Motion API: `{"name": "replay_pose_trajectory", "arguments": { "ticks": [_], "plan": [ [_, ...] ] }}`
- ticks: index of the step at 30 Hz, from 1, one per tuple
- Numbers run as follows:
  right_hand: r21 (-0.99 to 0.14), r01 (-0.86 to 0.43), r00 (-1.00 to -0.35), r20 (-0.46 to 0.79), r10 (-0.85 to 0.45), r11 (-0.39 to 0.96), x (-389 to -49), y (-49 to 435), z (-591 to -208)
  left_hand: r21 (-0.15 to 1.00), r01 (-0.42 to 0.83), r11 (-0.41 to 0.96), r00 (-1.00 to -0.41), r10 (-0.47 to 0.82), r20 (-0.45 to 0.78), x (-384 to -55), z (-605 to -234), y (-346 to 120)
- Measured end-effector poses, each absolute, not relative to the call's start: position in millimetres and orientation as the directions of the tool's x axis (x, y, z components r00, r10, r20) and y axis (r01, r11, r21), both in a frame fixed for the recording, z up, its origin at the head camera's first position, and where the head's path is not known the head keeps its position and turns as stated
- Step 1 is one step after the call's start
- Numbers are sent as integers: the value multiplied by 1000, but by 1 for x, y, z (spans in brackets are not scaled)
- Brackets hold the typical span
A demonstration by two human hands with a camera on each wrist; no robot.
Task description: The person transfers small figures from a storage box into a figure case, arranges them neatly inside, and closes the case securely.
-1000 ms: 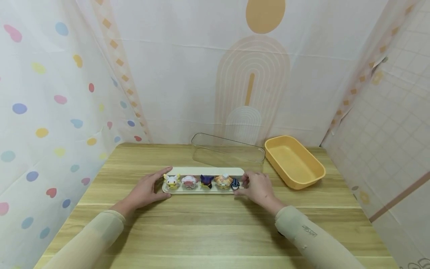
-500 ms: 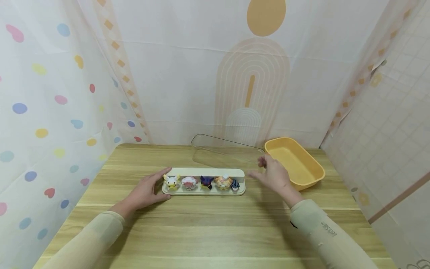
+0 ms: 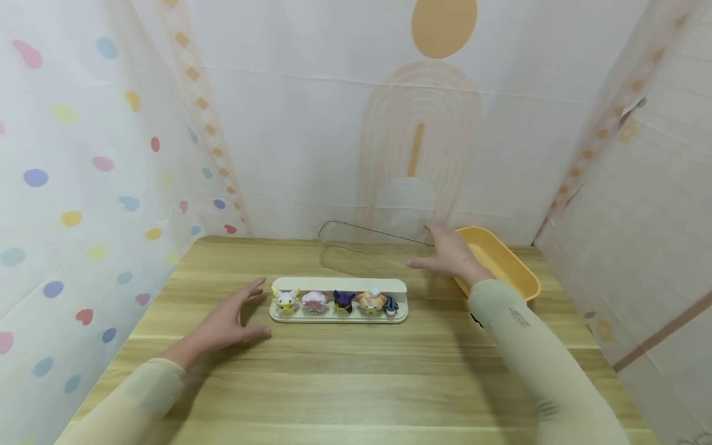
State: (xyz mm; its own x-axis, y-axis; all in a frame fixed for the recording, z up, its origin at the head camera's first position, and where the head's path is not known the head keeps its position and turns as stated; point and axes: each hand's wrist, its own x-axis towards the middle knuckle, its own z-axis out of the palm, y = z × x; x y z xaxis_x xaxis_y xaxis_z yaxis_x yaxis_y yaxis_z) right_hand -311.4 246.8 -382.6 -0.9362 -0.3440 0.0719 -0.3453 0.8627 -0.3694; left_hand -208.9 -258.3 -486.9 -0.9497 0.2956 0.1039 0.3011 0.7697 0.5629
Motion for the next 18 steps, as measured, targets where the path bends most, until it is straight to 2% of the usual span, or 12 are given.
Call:
{"name": "replay_pose_trajectory", "arguments": {
  "ticks": [7, 13, 18],
  "plan": [
    [-315, -364, -923, -1, -384, 876, -329, 239, -396, 527, 314, 790, -945, 311, 98, -200, -484, -260],
    [-357, -333, -924, -59, -377, 873, -332, 234, -407, 503, 315, 805, -946, 312, 93, -195, -482, -261],
    [-387, -318, -931, -48, -363, 865, -335, 230, -413, 497, 312, 810, -947, 310, 90, -193, -479, -262]
  ]
}}
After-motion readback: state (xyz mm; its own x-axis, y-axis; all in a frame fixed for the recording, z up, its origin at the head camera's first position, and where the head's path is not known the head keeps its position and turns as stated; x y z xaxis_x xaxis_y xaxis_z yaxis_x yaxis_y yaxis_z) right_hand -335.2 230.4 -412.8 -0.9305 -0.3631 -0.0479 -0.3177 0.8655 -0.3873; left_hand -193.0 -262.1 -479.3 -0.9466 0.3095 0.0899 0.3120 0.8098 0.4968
